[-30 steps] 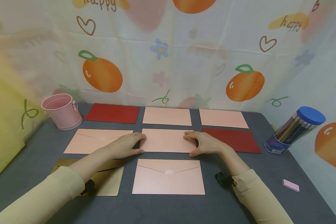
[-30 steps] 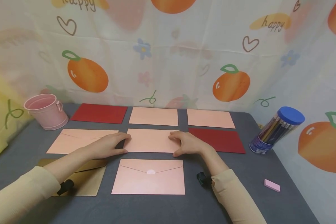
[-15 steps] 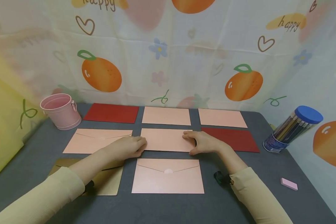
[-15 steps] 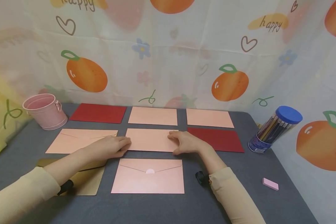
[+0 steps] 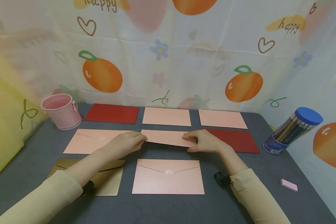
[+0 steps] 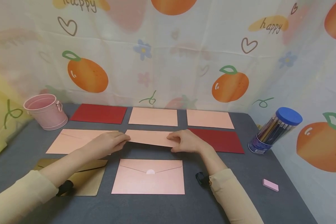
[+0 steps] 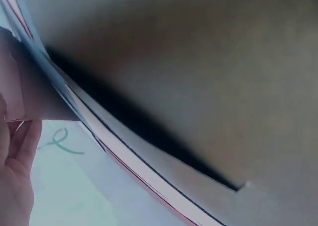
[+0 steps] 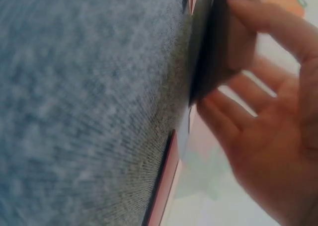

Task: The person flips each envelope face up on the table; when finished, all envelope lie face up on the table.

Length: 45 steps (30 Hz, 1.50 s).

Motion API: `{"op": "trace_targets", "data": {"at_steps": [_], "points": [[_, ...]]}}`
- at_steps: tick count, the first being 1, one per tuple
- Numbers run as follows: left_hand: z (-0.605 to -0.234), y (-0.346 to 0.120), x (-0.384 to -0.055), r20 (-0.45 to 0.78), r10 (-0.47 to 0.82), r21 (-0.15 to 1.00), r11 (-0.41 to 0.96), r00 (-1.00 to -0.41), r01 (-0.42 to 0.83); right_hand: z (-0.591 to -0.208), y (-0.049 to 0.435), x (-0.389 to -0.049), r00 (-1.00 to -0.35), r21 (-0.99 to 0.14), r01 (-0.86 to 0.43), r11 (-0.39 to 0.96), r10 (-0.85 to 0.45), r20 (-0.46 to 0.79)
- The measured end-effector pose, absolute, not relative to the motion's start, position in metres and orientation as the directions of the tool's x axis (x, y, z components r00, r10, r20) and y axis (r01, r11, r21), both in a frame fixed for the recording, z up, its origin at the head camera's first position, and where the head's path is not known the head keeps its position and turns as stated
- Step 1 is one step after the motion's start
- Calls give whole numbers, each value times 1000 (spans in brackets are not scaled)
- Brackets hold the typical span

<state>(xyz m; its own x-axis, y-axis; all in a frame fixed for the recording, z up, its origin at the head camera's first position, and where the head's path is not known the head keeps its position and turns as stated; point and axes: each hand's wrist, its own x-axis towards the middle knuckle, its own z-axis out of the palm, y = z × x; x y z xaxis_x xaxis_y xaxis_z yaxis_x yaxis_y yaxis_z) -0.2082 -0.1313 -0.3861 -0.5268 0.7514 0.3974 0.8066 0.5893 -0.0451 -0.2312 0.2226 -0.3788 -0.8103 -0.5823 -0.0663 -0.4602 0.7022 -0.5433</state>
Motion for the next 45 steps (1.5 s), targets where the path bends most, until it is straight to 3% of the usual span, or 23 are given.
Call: {"op": "trace_targets", "data": {"at_steps": [4,9,14,20,25,31,38,45], "points": [[-381,-134,-211,444,621,222,622,-646,751,-377,224,-233,-837,-615,-457,642,-544,54],[-374,-134,-217,392,458,512,612,-798,603,-374,223,-234,-877,-653,-439,617,-453,162],[-369,-129,-222,353,303,676,572,-885,465,-369,219,-238,-917,-699,-381,605,-345,201],[-369,-127,-230,198,173,802,537,-965,261,-364,216,-243,-969,-844,-187,503,-235,75],[-376,-124,-237,40,105,864,495,-994,87,-363,216,-243,-964,-905,-41,423,-256,-76],[-381,-119,-238,-64,90,850,527,-994,-7,-372,215,-245,-947,-898,50,437,-266,-182],[-388,-117,-236,-84,216,744,662,-973,83,-380,212,-245,-954,-841,76,535,-206,-217],[-391,-118,-234,-98,278,709,693,-956,129,-384,212,-246,-965,-739,22,673,-178,-191]]}}
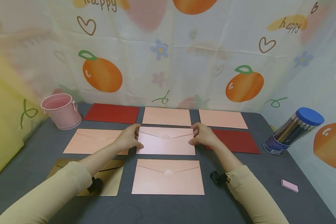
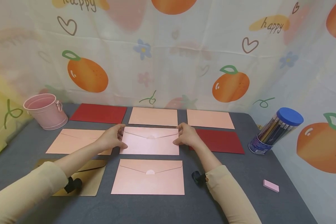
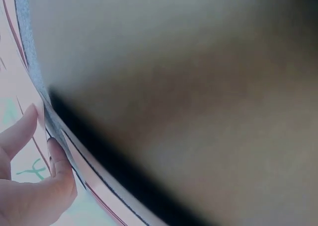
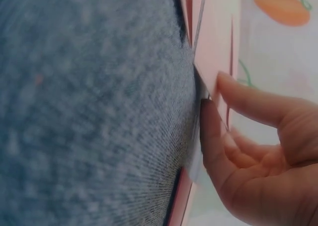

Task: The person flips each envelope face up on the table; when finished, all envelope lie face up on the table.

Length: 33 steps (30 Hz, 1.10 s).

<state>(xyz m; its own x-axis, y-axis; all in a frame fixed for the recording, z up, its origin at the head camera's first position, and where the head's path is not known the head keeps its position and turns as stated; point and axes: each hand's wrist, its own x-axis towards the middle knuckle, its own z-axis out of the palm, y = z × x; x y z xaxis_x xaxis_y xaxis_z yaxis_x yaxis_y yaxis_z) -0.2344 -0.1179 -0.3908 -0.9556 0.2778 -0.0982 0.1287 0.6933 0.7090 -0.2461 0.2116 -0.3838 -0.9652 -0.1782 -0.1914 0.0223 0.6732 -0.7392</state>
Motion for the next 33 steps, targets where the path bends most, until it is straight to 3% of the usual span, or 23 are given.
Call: {"op": "trace_targets", "data": {"at_steps": [11,33], "points": [[-393,-119,-235,-140,303,685,717,-942,129,-385,210,-246,-962,-661,-11,751,-189,-199],[-391,-120,-233,-148,339,663,731,-929,161,-385,204,-242,-964,-644,-2,765,-174,-203]]}}
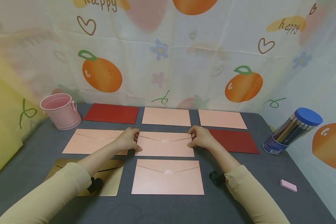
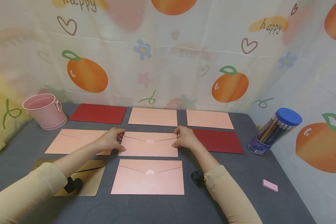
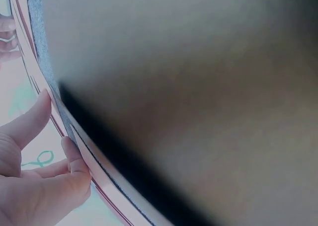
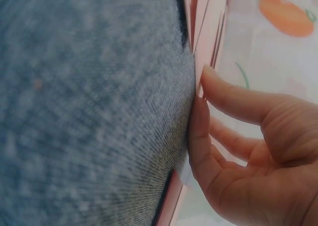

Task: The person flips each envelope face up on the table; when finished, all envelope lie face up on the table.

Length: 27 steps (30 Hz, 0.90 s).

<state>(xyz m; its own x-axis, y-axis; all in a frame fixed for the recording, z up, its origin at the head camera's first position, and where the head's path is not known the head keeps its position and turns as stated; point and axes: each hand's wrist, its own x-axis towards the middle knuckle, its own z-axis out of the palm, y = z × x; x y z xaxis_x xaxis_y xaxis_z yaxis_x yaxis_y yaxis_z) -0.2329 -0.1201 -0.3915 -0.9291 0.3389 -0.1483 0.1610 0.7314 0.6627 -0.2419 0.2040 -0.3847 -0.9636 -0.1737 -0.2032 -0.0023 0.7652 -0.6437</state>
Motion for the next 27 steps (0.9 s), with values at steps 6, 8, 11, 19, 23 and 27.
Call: {"op": "trace_targets", "data": {"at_steps": [6,8,11,19,23,27], "points": [[-390,-119,-232,-141,340,643,745,-930,175,-385,204,-242,-963,-642,-6,767,-178,-204],[-389,-119,-231,-133,341,636,749,-930,184,-384,204,-242,-963,-639,-7,769,-177,-203],[-386,-116,-227,-125,341,620,760,-932,195,-384,205,-242,-961,-633,-18,774,-188,-203],[-369,-91,-218,-64,319,604,766,-946,217,-376,223,-236,-947,-667,-110,737,-281,-155],[-358,-63,-219,6,376,627,721,-927,297,-368,244,-235,-937,-692,-188,697,-339,-87],[-348,-29,-220,53,455,634,672,-889,382,-360,267,-235,-938,-693,-218,687,-344,-45]]}}
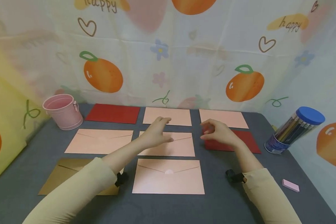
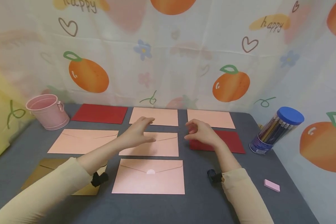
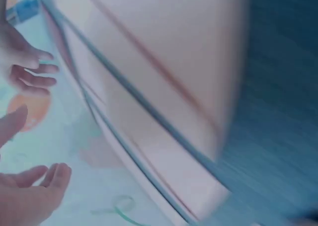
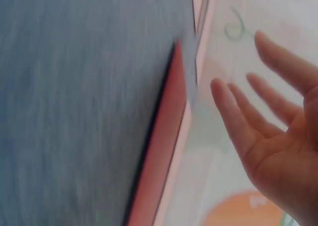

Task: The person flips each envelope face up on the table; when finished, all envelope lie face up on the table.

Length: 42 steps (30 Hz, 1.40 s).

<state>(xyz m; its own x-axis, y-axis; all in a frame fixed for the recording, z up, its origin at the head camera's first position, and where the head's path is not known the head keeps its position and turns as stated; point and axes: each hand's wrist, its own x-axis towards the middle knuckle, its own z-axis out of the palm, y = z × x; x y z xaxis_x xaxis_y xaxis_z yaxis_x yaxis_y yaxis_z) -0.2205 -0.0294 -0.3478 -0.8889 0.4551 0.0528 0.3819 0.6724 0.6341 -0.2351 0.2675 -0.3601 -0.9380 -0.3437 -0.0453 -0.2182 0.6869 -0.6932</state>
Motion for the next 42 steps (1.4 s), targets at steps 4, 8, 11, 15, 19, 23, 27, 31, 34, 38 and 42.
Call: {"op": "trace_targets", "data": {"at_steps": [4,8,11,15,19,23,27,31,34,38,42], "points": [[-341,5,-223,80,530,650,614,-844,448,-357,293,-233,-946,-659,-225,718,-322,-28],[-337,38,-227,75,581,652,587,-810,481,-356,322,-229,-948,-619,-215,756,-313,-53],[-337,62,-229,49,614,642,585,-788,495,-357,344,-225,-948,-597,-200,777,-307,-81],[-344,86,-231,-16,631,660,590,-776,466,-358,371,-220,-947,-590,-177,788,-299,-114],[-354,98,-232,-80,606,712,591,-792,380,-360,390,-216,-943,-614,-145,776,-297,-153],[-365,103,-232,-138,574,789,557,-807,260,-362,407,-211,-943,-611,-99,785,-271,-195],[-373,105,-229,-188,556,860,491,-810,137,-366,421,-205,-938,-615,-93,783,-275,-209],[-377,103,-227,-213,549,902,429,-808,54,-369,428,-202,-927,-627,-120,770,-314,-207],[-379,102,-228,-228,546,926,378,-806,-7,-371,429,-202,-920,-631,-130,765,-330,-211],[-382,100,-230,-240,550,941,333,-800,-54,-372,429,-202,-916,-624,-135,770,-338,-218],[-384,98,-233,-236,554,952,298,-798,-74,-372,428,-203,-914,-599,-145,788,-339,-225]]}}
